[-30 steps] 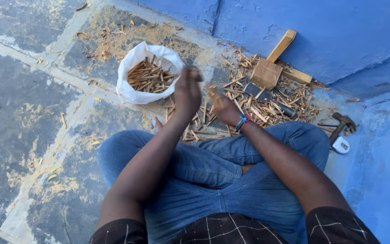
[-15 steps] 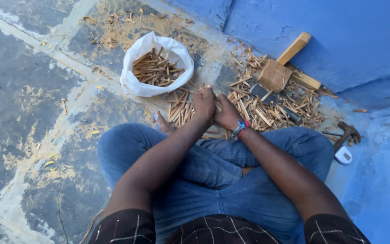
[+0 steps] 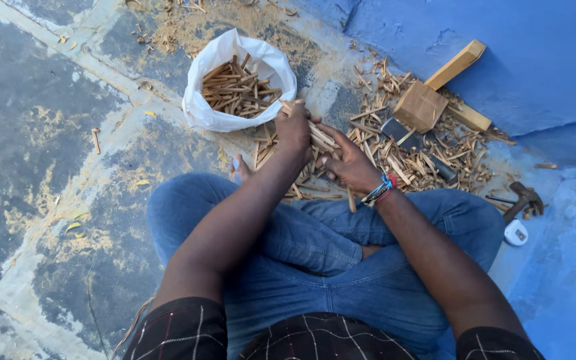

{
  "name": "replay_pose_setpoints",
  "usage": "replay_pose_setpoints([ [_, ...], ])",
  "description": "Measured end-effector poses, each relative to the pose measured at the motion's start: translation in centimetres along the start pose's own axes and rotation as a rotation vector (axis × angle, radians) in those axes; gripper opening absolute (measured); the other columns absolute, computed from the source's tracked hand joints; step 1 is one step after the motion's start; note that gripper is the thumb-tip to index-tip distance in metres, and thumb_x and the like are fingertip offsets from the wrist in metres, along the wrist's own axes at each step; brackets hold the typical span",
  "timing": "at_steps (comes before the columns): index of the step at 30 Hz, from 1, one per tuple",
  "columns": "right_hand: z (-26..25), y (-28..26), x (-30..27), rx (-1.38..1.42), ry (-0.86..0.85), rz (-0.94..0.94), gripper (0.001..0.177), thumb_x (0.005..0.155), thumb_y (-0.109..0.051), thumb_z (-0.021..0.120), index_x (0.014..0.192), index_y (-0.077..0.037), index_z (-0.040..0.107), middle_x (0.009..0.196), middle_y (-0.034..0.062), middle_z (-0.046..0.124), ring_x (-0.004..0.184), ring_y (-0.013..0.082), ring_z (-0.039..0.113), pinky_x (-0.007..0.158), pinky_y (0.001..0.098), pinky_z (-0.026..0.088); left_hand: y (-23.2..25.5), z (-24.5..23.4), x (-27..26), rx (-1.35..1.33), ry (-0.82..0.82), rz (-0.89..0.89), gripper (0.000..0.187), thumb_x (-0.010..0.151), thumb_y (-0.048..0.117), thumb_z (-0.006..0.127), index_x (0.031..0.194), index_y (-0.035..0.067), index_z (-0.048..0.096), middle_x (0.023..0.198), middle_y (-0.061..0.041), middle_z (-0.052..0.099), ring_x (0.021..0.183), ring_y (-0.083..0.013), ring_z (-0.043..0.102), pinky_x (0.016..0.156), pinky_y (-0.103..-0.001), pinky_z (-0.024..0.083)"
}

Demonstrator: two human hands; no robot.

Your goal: The person sorts small wooden sticks by hand while sitting on a floor covered in wood shavings, picking up individual sticks and placing some into a white bag.

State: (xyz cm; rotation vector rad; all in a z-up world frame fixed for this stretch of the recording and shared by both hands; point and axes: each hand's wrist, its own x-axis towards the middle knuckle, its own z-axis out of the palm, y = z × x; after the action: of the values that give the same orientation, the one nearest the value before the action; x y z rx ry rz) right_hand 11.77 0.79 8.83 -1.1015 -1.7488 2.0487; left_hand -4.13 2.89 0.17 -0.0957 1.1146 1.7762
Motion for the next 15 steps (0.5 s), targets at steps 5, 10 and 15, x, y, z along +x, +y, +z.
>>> replay_pose_setpoints([
  [5,-1.6,0.9,-0.2,0.0,0.268,0.054,0.036,0.098,-0.001,0.058,0.133,-0.011,0.062,0.085,0.0058,0.066,0.055,0.0064,0.05,0.042,0.0206,0.041,2.2,-1.4,2.3,-0.13,0.046,-0.036,0.012,0.099,0.017,0.059,0.103,0.007,0.053,0.07,-0.004,0.054,0.054,-0.0165,0.053,0.045,-0.033,0.046],
  [10,-5.4,3.0,1.8,0.39,0.328,-0.012,0.016,0.103,-0.011,0.053,0.115,-0.009,0.063,0.082,0.0023,0.062,0.056,0.0068,0.055,0.044,0.0219,0.045,-1.3,-0.8,-1.8,0.25,-0.314,-0.206,0.027,0.102,0.029,0.064,0.102,0.005,0.053,0.073,-0.008,0.055,0.056,-0.0189,0.056,0.048,-0.035,0.049],
  [15,-4.5,8.4,5.1,0.414,0.68,-0.293,0.012,0.1,-0.006,0.059,0.11,-0.003,0.064,0.089,0.0015,0.064,0.067,0.0088,0.057,0.058,0.0244,0.049,-6.0,0.5,-7.4,0.303,-0.394,-0.248,0.036,0.102,0.036,0.059,0.117,0.004,0.057,0.1,-0.013,0.069,0.085,-0.0189,0.07,0.07,-0.034,0.061],
])
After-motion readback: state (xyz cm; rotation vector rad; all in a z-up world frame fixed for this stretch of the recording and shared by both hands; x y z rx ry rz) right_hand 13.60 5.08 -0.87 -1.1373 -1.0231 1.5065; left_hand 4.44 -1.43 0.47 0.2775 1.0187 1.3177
